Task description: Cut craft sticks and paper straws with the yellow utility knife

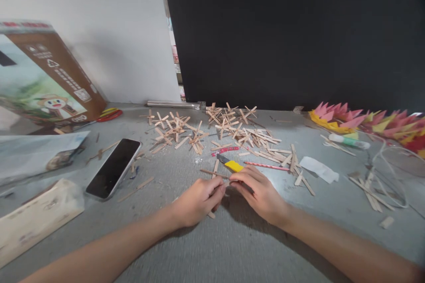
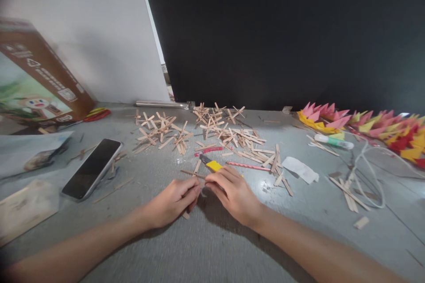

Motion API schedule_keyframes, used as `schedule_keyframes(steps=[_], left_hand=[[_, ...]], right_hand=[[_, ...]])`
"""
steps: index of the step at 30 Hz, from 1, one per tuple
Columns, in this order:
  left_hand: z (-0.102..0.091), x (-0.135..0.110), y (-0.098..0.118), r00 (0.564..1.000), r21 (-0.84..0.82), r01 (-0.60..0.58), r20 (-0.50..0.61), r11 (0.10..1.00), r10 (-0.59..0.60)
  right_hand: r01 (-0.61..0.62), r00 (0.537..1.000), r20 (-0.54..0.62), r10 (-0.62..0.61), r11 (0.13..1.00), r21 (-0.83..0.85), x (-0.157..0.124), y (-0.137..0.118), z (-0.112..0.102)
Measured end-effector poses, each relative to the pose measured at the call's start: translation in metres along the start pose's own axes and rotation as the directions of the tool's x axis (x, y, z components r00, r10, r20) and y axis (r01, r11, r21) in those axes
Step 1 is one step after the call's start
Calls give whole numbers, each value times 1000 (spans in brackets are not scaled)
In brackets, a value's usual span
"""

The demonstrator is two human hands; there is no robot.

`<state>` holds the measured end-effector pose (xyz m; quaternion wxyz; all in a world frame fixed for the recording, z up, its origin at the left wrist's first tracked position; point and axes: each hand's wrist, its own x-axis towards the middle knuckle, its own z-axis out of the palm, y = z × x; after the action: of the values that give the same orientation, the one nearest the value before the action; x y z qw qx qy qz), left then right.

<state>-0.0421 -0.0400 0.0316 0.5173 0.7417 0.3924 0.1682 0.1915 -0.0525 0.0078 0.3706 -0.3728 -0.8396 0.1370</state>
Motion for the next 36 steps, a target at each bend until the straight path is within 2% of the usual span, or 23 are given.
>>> schedule_keyframes(steps=[9,19,22,24,26,30,33,36], left_hand=[[1,0,-2,999,-2,-43,-14,999,43],[2,1,-6,998,-30,-40,-51,999,39],[2,4,-10,995,-128,-21,-103,992,7],[0,8,-13,978,-238,-4,-202,971,-45],[-1,11,-15,945,-323,-18,-316,946,-90],[-4,14,-17,885,-374,-48,-446,926,-134],[-5,13,-17,844,-314,-84,-526,946,-100],[-5,13,-18,810,-272,-130,-583,953,-56]], right_hand=[[-31,999,-17,31,999,-20,-1,2,1],[-102,994,-44,101,994,-23,0,-1,1],[-136,990,-41,134,989,-53,2,-2,-1],[-183,983,-54,177,976,-120,3,-2,0],[-237,972,-65,228,946,-219,4,-1,2],[-303,949,-31,313,885,-354,3,6,7],[-311,946,-9,324,901,-303,2,9,8],[-346,938,-62,340,923,-168,1,7,6]])
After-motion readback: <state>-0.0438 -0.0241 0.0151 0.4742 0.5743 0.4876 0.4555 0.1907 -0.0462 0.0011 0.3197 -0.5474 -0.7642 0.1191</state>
